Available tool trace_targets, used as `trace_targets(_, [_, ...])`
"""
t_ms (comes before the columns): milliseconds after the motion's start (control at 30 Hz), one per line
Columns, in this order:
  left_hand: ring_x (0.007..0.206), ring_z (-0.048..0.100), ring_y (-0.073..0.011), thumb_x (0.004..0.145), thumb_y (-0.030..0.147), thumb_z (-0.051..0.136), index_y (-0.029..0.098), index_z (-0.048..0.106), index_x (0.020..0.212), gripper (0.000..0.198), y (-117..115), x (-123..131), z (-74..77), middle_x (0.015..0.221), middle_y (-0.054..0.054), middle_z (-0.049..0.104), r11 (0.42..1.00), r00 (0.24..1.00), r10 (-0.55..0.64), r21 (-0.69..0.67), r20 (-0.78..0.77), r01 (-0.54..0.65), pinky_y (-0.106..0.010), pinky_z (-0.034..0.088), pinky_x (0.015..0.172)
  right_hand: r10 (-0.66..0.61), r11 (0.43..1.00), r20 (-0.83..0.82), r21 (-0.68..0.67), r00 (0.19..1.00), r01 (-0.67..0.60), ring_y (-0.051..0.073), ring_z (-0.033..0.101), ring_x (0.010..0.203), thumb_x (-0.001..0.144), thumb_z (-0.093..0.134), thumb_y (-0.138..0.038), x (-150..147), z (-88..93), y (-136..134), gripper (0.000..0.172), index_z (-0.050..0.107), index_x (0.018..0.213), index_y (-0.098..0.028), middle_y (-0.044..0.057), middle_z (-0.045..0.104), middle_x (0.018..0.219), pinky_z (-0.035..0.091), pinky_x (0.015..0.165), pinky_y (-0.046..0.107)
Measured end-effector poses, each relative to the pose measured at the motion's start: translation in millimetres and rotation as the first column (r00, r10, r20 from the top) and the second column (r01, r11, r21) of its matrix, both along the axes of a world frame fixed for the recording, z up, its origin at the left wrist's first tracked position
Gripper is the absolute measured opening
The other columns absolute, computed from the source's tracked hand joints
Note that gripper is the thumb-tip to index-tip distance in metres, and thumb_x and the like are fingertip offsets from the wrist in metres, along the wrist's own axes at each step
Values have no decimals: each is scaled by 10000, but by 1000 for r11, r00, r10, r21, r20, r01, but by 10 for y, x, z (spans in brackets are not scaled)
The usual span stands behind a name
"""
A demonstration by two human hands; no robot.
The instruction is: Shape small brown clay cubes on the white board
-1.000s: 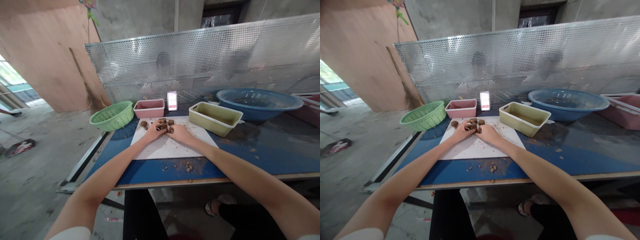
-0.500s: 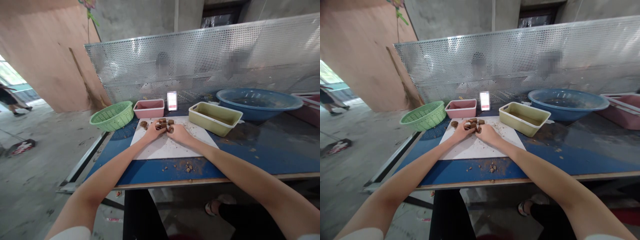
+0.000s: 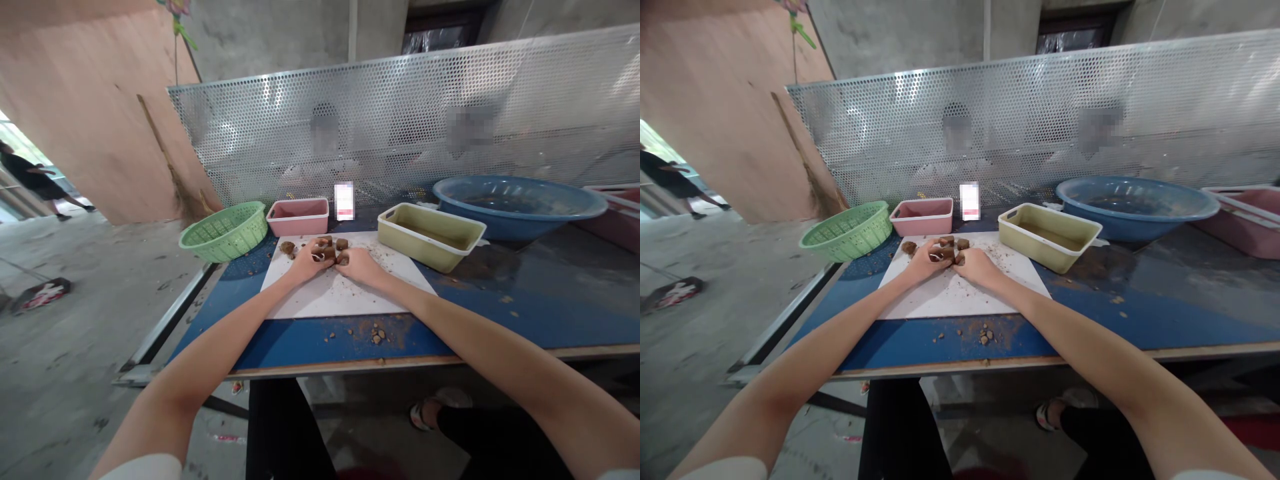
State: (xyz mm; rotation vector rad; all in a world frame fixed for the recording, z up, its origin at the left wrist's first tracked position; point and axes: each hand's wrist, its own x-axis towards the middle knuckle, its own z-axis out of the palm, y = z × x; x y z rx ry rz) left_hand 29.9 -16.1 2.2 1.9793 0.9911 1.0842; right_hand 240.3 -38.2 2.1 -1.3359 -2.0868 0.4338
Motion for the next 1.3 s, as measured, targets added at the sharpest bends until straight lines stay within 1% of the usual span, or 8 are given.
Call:
trace_targets(167, [1024,728,-307,793,358,878,137,618,1305,615,25,-8,-16,1168,-138,767,1000,1000,2,25,-31,-1,-425,572,909,103,994,78,22,992,-105,219,639,729,920,720,-316,78,50,18,242,653,715,-207,85,754,807,363,661,322])
trace_targets(367, [955,712,-276,781,349,869,128,636,1287,600,17,-2,-14,1070,-116,774,1000,999,18,8,-52,-18,-403,561,873,116,989,189,73,975,-131,179,551,620,956,649,-293,252,120,53,235,690,743,-203,80,734,755,313,614,334])
trace_targets(500, [1001,730,-280,796,369,833,150,634,1288,575,-16,7,0,1121,-125,777,999,1000,24,-45,-18,-25,-426,568,910,165,983,143,53,976,-173,195,616,684,969,637,-313,302,124,81,211,776,852,-207,84,790,854,364,643,322])
trace_targets(600, [1022,734,-280,808,345,805,143,632,1287,548,-39,10,19,1143,-140,775,999,1000,12,-44,-5,-12,-427,569,924,179,982,131,39,975,-186,194,613,682,965,646,-317,287,123,80,215,795,858,-205,79,785,838,364,646,325])
trace_targets(833, [992,740,-277,794,334,834,161,651,1266,535,-42,15,31,1101,-129,785,999,1000,17,-49,7,-17,-409,570,901,202,976,117,64,972,-210,146,449,570,985,631,-379,274,135,54,390,619,639,-200,24,619,622,276,596,344])
trace_targets(1067, [957,739,-259,791,314,838,148,651,1260,531,-32,21,20,1104,-132,792,996,999,8,-90,50,-4,-378,580,840,368,926,124,47,922,-375,135,452,565,994,590,-339,286,124,43,395,583,624,-199,3,591,599,285,608,341])
trace_targets(1200, [877,735,-239,778,350,860,151,661,1270,566,-39,18,51,1048,-117,795,997,1000,0,-82,25,2,-366,584,796,332,936,76,98,940,-339,155,494,608,1017,577,-382,297,96,64,384,642,684,-202,24,651,668,302,620,341])
trace_targets(1300, [887,737,-242,772,368,868,145,663,1286,597,-26,15,48,1047,-127,789,997,1000,1,-71,21,1,-365,587,792,326,935,40,137,945,-328,168,519,636,1023,573,-390,312,92,67,360,675,733,-203,37,681,713,317,632,339])
